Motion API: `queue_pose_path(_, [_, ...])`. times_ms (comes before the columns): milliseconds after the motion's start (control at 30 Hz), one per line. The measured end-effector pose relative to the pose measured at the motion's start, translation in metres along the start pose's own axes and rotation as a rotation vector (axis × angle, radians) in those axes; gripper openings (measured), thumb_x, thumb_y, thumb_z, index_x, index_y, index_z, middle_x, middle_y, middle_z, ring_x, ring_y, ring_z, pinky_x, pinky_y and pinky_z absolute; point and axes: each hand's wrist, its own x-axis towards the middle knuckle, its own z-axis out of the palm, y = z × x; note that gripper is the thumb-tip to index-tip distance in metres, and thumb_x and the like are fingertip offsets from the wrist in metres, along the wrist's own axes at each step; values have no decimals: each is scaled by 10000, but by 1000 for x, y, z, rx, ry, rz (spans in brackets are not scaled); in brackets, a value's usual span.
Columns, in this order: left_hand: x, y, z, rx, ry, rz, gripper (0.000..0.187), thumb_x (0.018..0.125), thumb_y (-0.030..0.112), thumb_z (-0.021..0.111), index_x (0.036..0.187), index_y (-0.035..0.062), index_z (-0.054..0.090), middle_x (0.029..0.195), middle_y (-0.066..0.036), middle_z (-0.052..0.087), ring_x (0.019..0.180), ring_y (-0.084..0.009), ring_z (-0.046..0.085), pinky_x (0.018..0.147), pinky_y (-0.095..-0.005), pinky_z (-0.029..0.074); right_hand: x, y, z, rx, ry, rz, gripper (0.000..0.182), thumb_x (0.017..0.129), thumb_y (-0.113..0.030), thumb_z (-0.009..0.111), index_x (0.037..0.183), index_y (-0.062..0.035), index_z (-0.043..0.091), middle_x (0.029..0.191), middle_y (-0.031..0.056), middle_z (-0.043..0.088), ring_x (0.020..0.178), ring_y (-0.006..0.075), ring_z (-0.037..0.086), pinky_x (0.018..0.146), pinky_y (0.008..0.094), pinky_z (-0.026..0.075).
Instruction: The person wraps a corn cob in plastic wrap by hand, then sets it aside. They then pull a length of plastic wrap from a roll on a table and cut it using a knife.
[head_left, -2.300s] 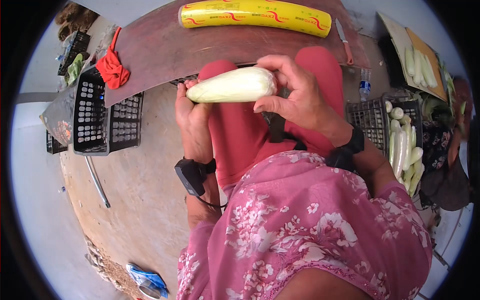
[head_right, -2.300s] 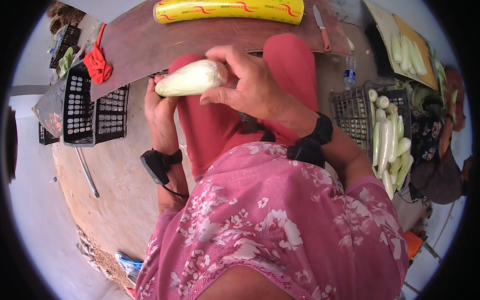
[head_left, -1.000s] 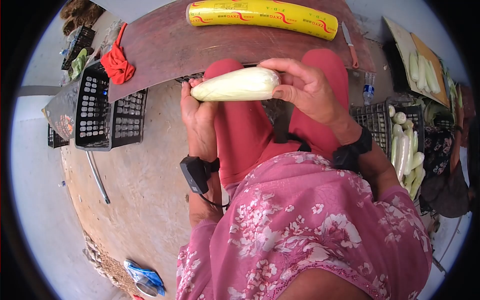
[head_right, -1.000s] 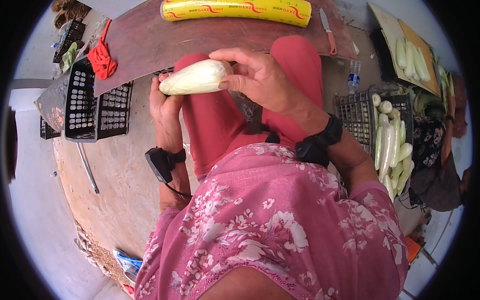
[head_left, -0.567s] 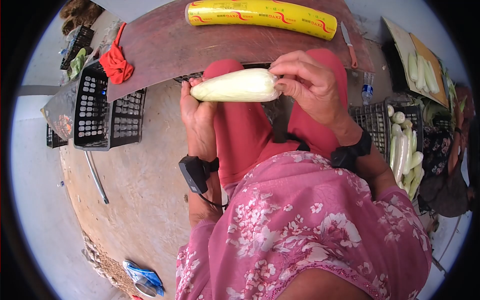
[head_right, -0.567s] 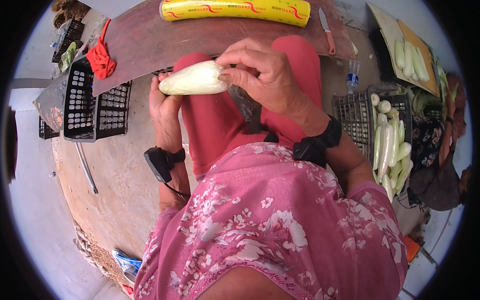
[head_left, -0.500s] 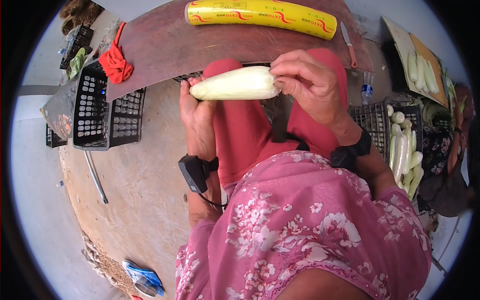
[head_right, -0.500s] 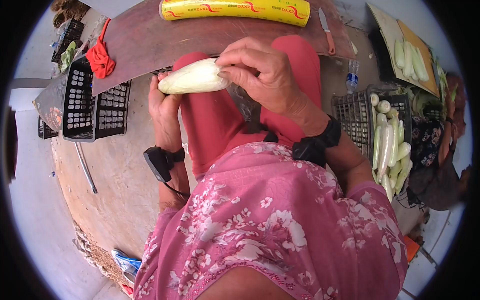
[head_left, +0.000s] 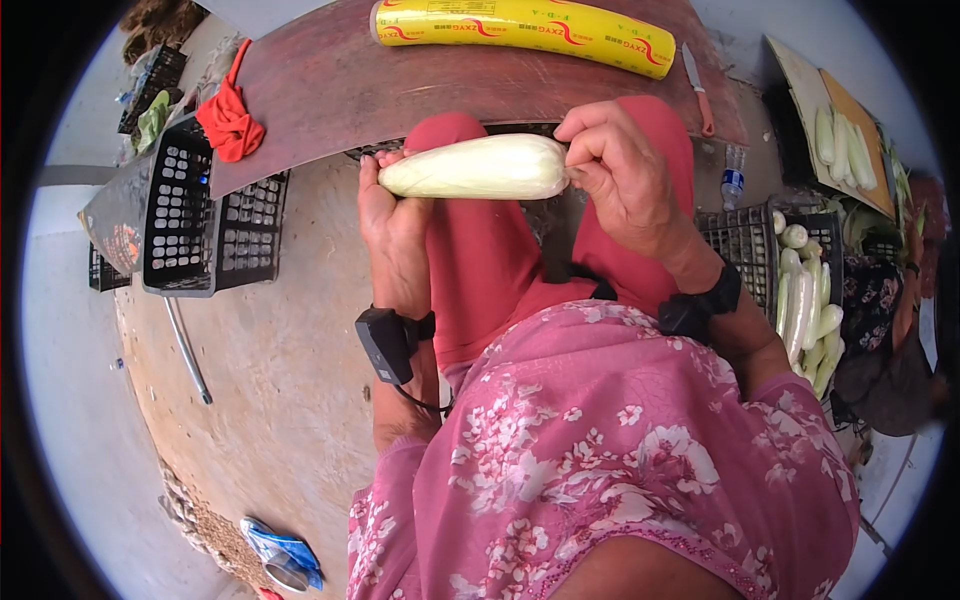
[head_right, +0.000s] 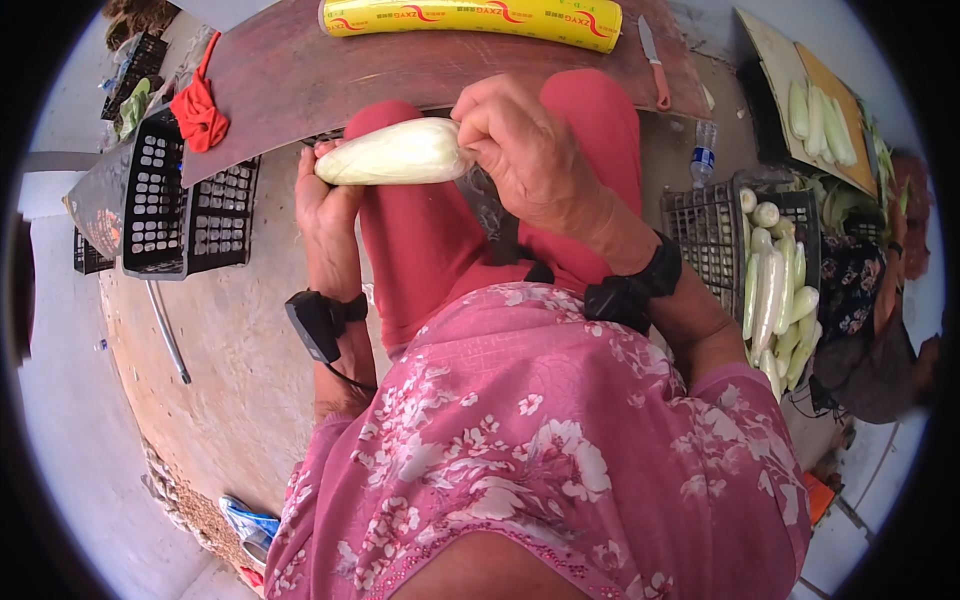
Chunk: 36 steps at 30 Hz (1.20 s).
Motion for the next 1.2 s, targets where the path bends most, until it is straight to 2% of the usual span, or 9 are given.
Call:
queue_pose_path(167, [-9,-6,3,-15,-45,13,213,924,169,505,758,49,444,680,-18,449,640,-148,444,704,-289,457,-14,5,0,-105,-18,-104,135,790,15,603,859,-12,491,946,140,534,760,241,568,630,301,489])
queue_pose_path(267, [-5,-5,5,17,-2,16,290,955,271,434,737,81,444,639,-7,446,596,-141,464,696,-344,479,-23,15,6,-118,21,-124,144,788,20,605,872,-7,491,996,150,535,770,232,572,634,300,496])
queue_pose_path(467, [-2,-5,4,79,14,92,280,957,269,437,750,82,449,642,-4,449,621,-146,470,702,-349,483,-50,16,12,-11,72,92,185,768,45,608,928,6,525,992,160,567,749,239,590,628,303,501])
queue_pose_path(567, [-10,-17,15,188,67,219,277,957,268,438,752,82,448,654,-6,455,618,-147,468,703,-357,483,-62,28,-11,-317,-131,1,180,753,51,614,914,6,550,954,143,587,742,238,600,618,296,498])
queue_pose_path(667, [-3,-18,10,249,27,271,259,958,249,437,769,72,445,672,-16,462,620,-157,469,703,-361,483,-56,14,-21,-322,-36,201,169,742,19,645,894,-4,575,918,130,597,768,248,602,633,308,492])
queue_pose_path(767, [-4,-23,11,336,-22,339,231,959,222,433,799,55,442,680,-33,465,620,-169,472,696,-365,482,-23,-8,-27,-411,43,10,335,715,-101,714,1010,-27,574,1014,120,578,863,255,586,712,348,469])
queue_pose_path(967, [-10,-34,16,488,-31,426,190,935,210,494,858,43,449,698,-39,456,672,-180,481,700,-351,474,-6,-6,17,-559,-253,-45,792,613,-300,780,1277,-72,412,1173,96,490,993,245,530,829,392,400])
queue_pose_path(1067, [-11,-35,17,516,-52,490,191,923,200,518,863,31,453,703,-47,459,669,-186,480,694,-346,475,-19,16,29,-529,-444,180,851,601,-288,785,1308,-70,365,1077,106,517,967,263,548,804,398,434])
queue_pose_path(1200, [-11,-41,25,583,-77,482,215,916,227,535,854,38,454,688,-50,491,594,-172,514,597,-315,494,-26,25,32,-361,-403,346,777,622,-229,782,1261,-32,385,1016,164,543,926,346,573,784,431,477])
